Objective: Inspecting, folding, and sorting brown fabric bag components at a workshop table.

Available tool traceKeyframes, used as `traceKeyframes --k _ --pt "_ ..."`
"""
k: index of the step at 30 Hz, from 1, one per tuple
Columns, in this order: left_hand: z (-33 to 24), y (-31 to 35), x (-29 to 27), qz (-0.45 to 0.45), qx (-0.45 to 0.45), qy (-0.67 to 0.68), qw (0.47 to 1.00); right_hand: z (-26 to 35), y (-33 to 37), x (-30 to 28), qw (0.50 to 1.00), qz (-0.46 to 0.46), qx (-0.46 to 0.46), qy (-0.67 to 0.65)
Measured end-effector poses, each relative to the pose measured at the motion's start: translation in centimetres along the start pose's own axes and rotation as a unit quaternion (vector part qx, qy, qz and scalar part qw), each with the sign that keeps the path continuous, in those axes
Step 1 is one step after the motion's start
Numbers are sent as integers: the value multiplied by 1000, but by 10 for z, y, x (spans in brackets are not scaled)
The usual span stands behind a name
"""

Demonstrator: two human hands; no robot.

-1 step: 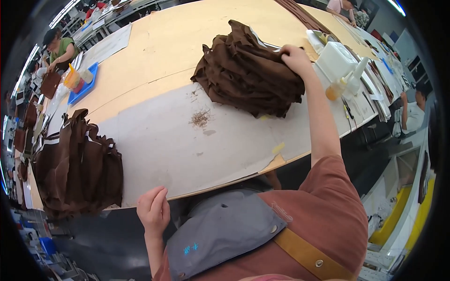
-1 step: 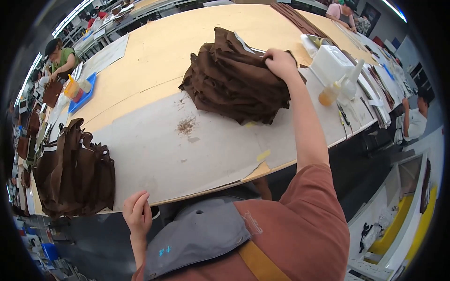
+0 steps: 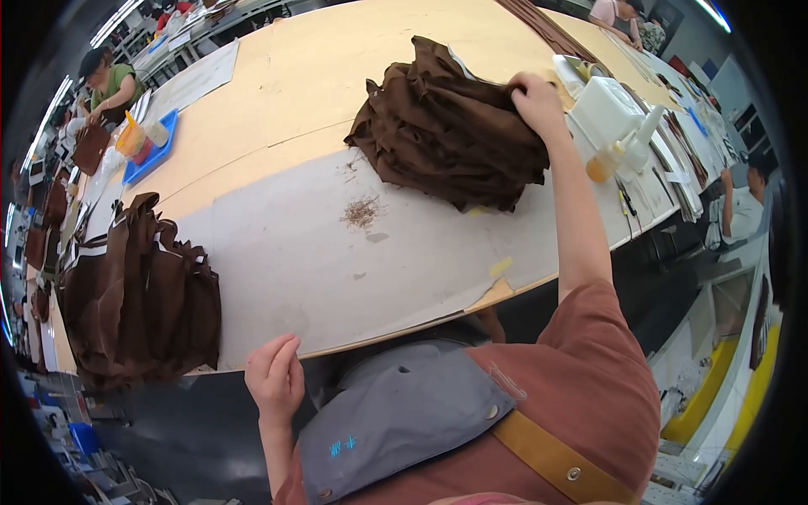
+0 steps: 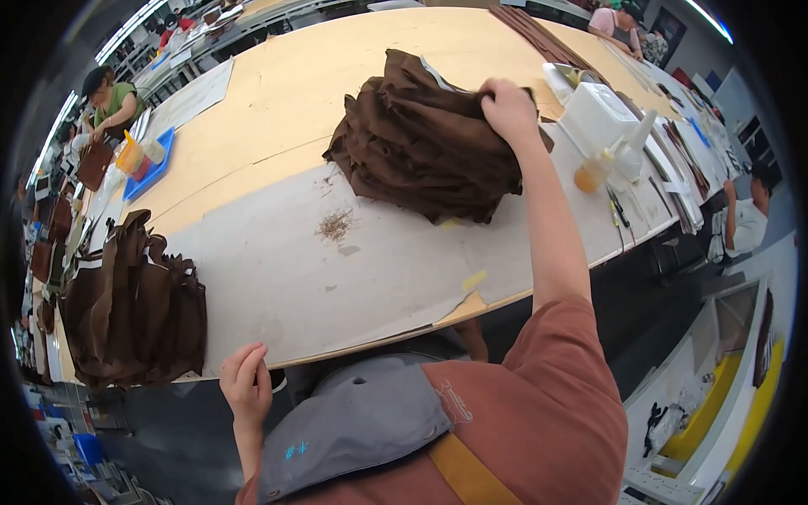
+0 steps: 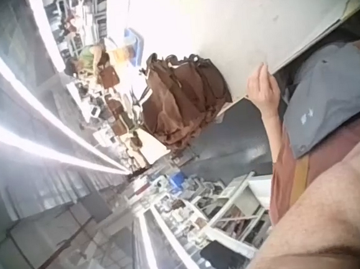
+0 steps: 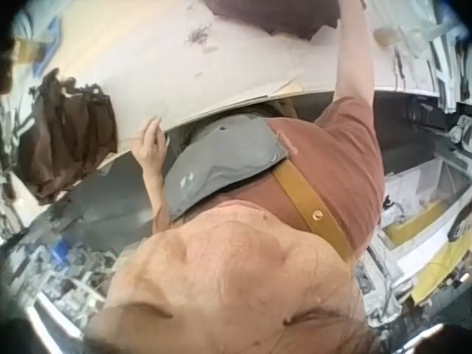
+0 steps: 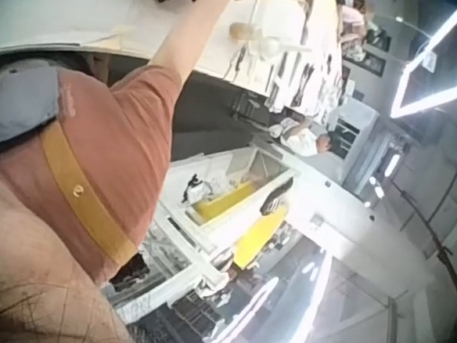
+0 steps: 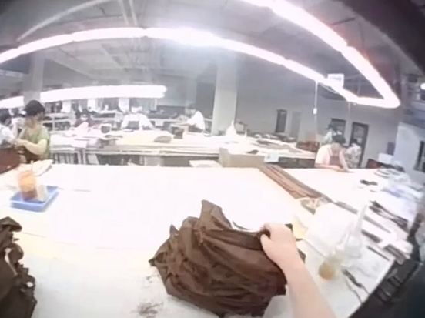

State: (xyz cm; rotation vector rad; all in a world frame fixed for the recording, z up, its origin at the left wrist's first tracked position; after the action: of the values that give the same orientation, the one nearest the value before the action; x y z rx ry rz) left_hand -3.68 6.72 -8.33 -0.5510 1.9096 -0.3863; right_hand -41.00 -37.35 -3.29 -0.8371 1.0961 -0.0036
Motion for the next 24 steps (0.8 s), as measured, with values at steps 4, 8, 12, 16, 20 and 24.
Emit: traceKeyframes --k 4,8,12,16,20,24 --pt "1 10 -1 -16 -101 48 994 163 -3 -53 940 -235 -233 -82" --pt "-23 -21 -1 -48 6 68 996 272 54 -30 902 -87 -391 -164" --pt "-45 -38 3 4 62 124 990 308 150 25 870 56 -437 -222" --pt "-39 -66 18 94 1 169 981 307 205 45 856 165 -432 -231" --pt "-22 -114 60 149 -32 148 977 307 211 41 853 156 -441 -233" --pt "-25 -165 133 270 -65 164 947 303 217 31 833 145 -461 -269"
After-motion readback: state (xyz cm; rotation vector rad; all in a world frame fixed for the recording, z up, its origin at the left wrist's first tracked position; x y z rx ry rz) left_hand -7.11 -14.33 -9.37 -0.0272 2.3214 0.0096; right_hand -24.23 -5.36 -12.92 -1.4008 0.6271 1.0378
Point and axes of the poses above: each hand's wrist, its own y-axis away from the middle knuckle, its own x-axis out of the palm, z = x × y, the point moved 3 cm from there along -y, towards the middle knuckle, and after that the axes turned 13 degrees about -x, right-handed, at the moved point
